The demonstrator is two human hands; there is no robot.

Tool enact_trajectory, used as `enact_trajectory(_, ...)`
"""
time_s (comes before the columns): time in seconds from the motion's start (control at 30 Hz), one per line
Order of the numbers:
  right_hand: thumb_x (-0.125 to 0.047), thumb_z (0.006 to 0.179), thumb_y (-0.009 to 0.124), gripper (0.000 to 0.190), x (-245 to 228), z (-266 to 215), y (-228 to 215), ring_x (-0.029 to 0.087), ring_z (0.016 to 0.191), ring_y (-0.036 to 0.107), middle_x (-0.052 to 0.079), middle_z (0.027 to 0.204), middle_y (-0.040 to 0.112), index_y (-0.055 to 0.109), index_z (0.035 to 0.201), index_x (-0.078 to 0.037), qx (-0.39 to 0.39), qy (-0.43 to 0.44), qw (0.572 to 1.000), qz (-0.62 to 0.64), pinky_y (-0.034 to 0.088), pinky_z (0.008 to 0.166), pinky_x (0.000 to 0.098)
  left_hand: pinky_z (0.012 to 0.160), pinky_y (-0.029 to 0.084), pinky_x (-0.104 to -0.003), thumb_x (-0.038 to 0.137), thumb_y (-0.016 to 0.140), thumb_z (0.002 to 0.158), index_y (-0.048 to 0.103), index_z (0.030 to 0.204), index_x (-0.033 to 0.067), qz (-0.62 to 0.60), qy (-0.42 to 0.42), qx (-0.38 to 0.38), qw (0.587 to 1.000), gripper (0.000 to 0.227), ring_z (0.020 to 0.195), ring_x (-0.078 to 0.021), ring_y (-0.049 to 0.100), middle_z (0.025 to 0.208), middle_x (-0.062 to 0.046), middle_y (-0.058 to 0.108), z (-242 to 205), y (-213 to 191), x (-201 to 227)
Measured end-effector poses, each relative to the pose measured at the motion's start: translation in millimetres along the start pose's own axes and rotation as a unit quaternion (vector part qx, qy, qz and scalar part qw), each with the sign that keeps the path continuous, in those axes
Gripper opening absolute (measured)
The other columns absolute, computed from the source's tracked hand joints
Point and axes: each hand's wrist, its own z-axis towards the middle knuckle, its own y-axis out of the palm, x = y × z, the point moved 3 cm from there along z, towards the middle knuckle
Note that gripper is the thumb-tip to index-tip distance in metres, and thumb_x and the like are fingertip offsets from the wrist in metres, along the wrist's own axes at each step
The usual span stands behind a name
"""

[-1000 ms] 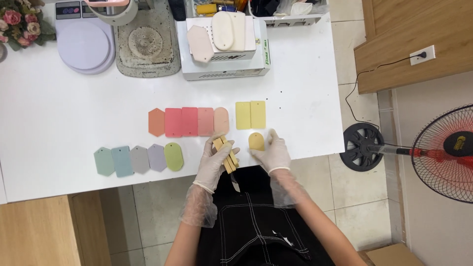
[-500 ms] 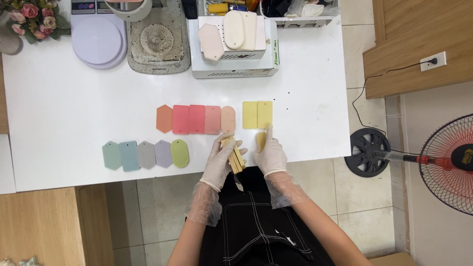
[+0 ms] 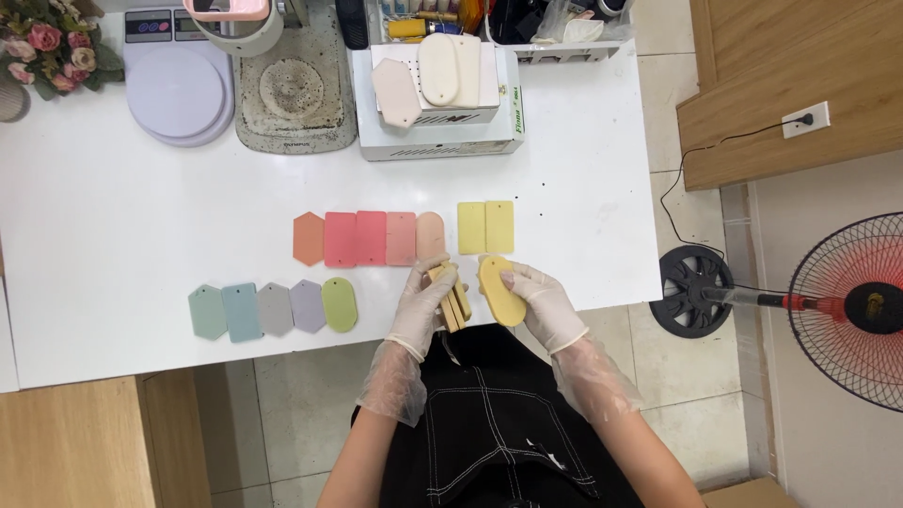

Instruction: The recorder sorts and organizes various colored wax or polymer sample tags on a white workspace.

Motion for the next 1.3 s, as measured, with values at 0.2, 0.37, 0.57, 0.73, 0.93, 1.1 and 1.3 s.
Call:
enact_trajectory(0.2, -0.011, 0.097, 0.066, 0.032, 22.0, 15.7, 14.3, 0.022, 0.092, 0.071, 0.018, 0.109, 0.073, 0.067, 0.123, 0.008, -0.032, -0.016, 0.999, 0.035, 0.06, 0.082, 0.0335, 0.081, 0.063, -0.04, 0.02, 0.071, 0.091, 0.063, 0.127, 0.0205, 0.004, 0.005, 0.0, 1.0, 0.037, 0.105, -0.0185, 0.069, 0.121, -0.004, 0.065, 8.4, 0.3, -9.0)
enact_trajectory(0.37, -0.011, 0.094, 0.068, 0.031, 22.0, 19.4, 25.4, 0.021, 0.092, 0.073, 0.017, 0.107, 0.074, 0.068, 0.119, 0.007, 0.052, 0.006, 0.998, 0.015, 0.061, 0.083, 0.032, 0.083, 0.061, -0.033, 0.021, 0.075, 0.091, 0.065, 0.126, 0.0188, 0.034, 0.026, 0.039, 0.998, 0.037, 0.104, -0.0179, 0.068, 0.118, -0.007, 0.067, 12.5, 2.9, -9.8)
enact_trajectory(0.57, -0.014, 0.093, 0.07, 0.033, 15.2, 17.9, 21.3, 0.019, 0.092, 0.073, 0.015, 0.106, 0.075, 0.069, 0.12, 0.005, 0.123, 0.013, 0.992, -0.021, 0.062, 0.081, 0.0296, 0.079, 0.06, -0.032, 0.023, 0.074, 0.091, 0.065, 0.126, 0.0187, 0.047, 0.021, 0.061, 0.997, 0.036, 0.101, -0.0167, 0.067, 0.114, -0.006, 0.066, 9.6, 4.1, -7.5)
enact_trajectory(0.73, -0.016, 0.093, 0.071, 0.031, -3.0, 12.9, 26.0, 0.016, 0.089, 0.072, 0.011, 0.105, 0.075, 0.071, 0.119, 0.0, 0.152, -0.003, 0.986, -0.072, 0.061, 0.078, 0.0289, 0.075, 0.059, -0.033, 0.028, 0.072, 0.091, 0.065, 0.126, 0.0213, 0.041, -0.002, 0.068, 0.997, 0.036, 0.098, -0.0161, 0.066, 0.111, -0.003, 0.063, 9.7, 10.6, 2.1)
enact_trajectory(0.93, -0.019, 0.095, 0.067, 0.031, -8.8, 5.7, 31.1, 0.014, 0.098, 0.071, 0.007, 0.106, 0.078, 0.075, 0.122, -0.007, 0.198, -0.026, 0.966, -0.167, 0.059, 0.084, 0.0256, 0.072, 0.059, -0.037, 0.032, 0.065, 0.092, 0.062, 0.13, 0.0267, 0.073, -0.037, 0.042, 0.996, 0.038, 0.098, -0.0161, 0.067, 0.117, -0.001, 0.061, 4.3, 23.4, 17.0)
enact_trajectory(1.1, -0.019, 0.095, 0.065, 0.041, -21.3, -18.8, 63.5, 0.016, 0.109, 0.07, 0.007, 0.124, 0.073, 0.067, 0.136, -0.014, 0.147, -0.109, 0.94, -0.288, 0.058, 0.095, 0.0268, 0.076, 0.062, -0.039, 0.033, 0.064, 0.092, 0.06, 0.133, 0.0267, 0.043, -0.012, -0.001, 0.999, 0.042, 0.107, -0.017, 0.065, 0.126, 0.0, 0.059, 13.2, 25.1, 16.5)
enact_trajectory(1.3, -0.014, 0.095, 0.067, 0.048, -36.4, -47.9, 92.5, 0.018, 0.121, 0.064, 0.009, 0.144, 0.057, 0.063, 0.142, -0.02, 0.088, -0.215, 0.855, -0.463, 0.053, 0.102, 0.0293, 0.075, 0.06, -0.039, 0.038, 0.059, 0.096, 0.056, 0.14, 0.0248, -0.021, 0.015, -0.054, 0.998, 0.047, 0.107, -0.0219, 0.063, 0.125, -0.006, 0.062, 10.7, 25.4, 23.2)
